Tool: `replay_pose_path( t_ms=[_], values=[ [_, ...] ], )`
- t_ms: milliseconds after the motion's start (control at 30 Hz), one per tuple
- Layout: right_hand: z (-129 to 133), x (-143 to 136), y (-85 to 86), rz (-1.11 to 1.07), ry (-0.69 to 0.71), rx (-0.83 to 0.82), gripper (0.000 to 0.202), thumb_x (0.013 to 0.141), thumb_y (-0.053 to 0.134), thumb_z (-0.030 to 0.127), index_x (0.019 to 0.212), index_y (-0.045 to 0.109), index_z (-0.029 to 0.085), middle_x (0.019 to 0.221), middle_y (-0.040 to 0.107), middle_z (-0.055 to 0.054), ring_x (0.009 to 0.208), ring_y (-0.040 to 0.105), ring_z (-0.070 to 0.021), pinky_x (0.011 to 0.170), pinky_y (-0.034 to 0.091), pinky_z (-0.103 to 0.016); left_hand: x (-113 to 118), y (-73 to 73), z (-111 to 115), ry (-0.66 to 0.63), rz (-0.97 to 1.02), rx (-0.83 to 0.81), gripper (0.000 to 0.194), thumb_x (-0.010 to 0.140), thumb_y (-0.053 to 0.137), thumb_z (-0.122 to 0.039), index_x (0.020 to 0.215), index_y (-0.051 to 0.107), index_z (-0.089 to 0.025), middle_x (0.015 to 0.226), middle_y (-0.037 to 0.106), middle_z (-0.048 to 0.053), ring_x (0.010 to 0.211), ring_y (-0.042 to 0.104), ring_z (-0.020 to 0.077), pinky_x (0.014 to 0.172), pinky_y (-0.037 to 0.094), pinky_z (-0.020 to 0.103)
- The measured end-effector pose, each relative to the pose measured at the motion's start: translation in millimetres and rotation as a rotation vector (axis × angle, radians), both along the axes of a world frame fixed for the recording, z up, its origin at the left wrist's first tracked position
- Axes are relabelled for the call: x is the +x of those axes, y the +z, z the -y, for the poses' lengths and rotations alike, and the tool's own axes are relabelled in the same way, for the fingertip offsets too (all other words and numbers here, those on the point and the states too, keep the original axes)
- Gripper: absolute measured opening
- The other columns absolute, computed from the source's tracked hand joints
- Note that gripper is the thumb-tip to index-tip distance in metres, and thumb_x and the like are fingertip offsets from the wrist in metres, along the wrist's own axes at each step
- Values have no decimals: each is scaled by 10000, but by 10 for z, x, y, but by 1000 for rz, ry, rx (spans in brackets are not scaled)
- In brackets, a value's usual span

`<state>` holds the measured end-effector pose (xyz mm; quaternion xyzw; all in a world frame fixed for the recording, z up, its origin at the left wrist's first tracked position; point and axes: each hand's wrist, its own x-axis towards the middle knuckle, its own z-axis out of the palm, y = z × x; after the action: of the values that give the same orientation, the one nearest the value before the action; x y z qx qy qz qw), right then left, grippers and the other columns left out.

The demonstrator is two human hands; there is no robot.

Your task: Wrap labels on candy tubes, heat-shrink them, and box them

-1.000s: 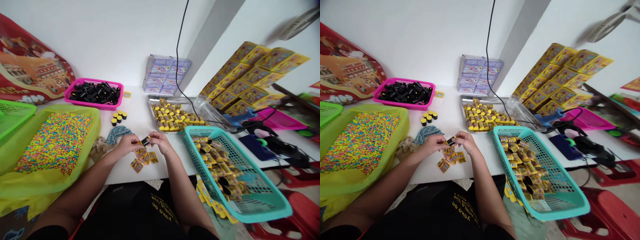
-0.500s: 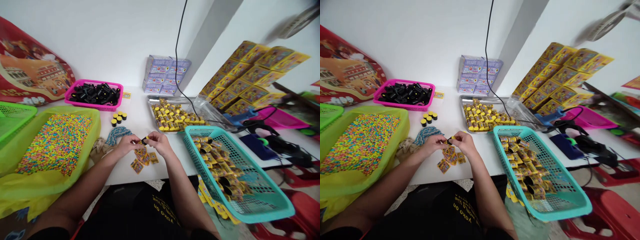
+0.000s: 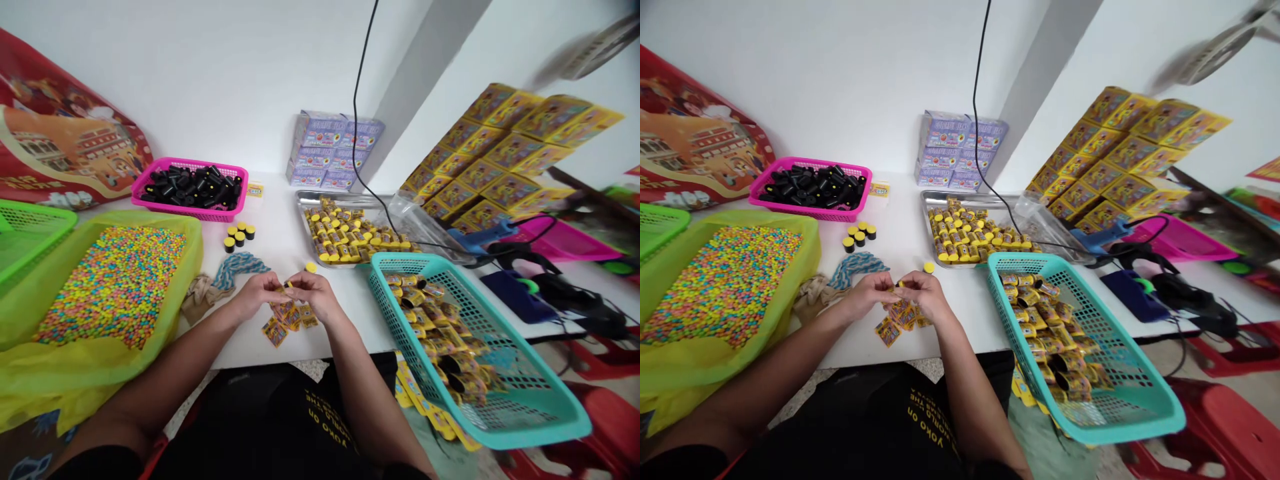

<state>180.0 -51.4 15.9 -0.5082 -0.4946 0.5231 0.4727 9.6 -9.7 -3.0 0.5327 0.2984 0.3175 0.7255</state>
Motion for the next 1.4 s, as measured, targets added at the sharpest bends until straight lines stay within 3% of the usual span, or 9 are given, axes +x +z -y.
replay_pose_path(
  t_ms=[100, 267, 433, 567, 767, 967, 1167, 1300, 1400],
  values=[
    [26, 64, 39, 5, 27, 77, 383, 555, 869, 442, 785, 679, 202, 686, 625, 17, 615, 551, -140, 609, 437, -282, -5, -33, 1, -49, 91, -114, 372, 538, 853, -291, 685, 542, -150, 578, 599, -33, 469, 540, 105, 498, 432, 254],
    [63, 182, 130, 170, 120, 297, 331, 700, 803, 410, 979, 741, 242, 878, 639, -26, 797, 596, -173, 686, 475, -295, -1, -69, -1, -160, 218, -292, 340, 605, 843, -312, 767, 600, -135, 670, 667, 34, 567, 621, 146, 563, 475, 278],
    [91, 71, 82, 398, 96, 387, 470, 760, 762, 415, 1197, 678, 262, 972, 640, -57, 904, 599, -209, 676, 493, -301, 7, -60, -21, -74, 284, -382, 340, 574, 872, -291, 770, 645, -130, 704, 657, 22, 602, 612, 122, 621, 481, 266],
    [108, -25, 24, 529, 61, 443, 405, 797, 726, 397, 1169, 688, 242, 913, 641, -60, 848, 593, -204, 661, 483, -306, 27, -83, -7, -43, 298, -420, 308, 574, 867, -251, 770, 665, -124, 735, 658, 32, 650, 612, 123, 666, 474, 264],
    [132, -76, -48, 441, -152, 407, 253, 716, 776, 426, 847, 690, 226, 731, 560, -2, 644, 526, -152, 547, 420, -277, 38, -136, -24, -41, 309, -434, 348, 613, 860, -356, 782, 652, -133, 755, 664, 41, 644, 613, 134, 641, 487, 270],
    [171, -179, -149, 679, -379, 642, 205, 795, 714, 371, 927, 633, 236, 762, 559, -19, 671, 533, -177, 602, 464, -318, 40, -167, -71, -27, 350, -450, 359, 614, 859, -365, 779, 623, -152, 739, 673, 39, 626, 620, 142, 630, 495, 271],
    [185, -271, -273, 949, -363, 804, 166, 855, 619, 296, 1010, 613, 235, 844, 596, -83, 782, 577, -234, 692, 508, -374, 70, -158, -55, 46, 385, -497, 279, 653, 826, -334, 710, 633, -142, 648, 629, 14, 575, 568, 109, 591, 455, 239],
    [163, -271, -286, 823, -290, 772, 324, 867, 643, 337, 1152, 582, 197, 915, 610, -96, 810, 586, -229, 711, 520, -370, 69, -139, -67, 82, 381, -503, 240, 686, 802, -319, 704, 649, -135, 666, 649, 32, 594, 585, 122, 598, 466, 245],
    [139, -258, -294, 753, -271, 712, 322, 901, 615, 366, 1180, 587, 207, 889, 610, -69, 783, 593, -202, 697, 526, -342, 63, -133, -72, 101, 396, -520, 195, 723, 780, -289, 741, 670, -129, 694, 667, 47, 637, 621, 140, 631, 496, 251]
  ],
)
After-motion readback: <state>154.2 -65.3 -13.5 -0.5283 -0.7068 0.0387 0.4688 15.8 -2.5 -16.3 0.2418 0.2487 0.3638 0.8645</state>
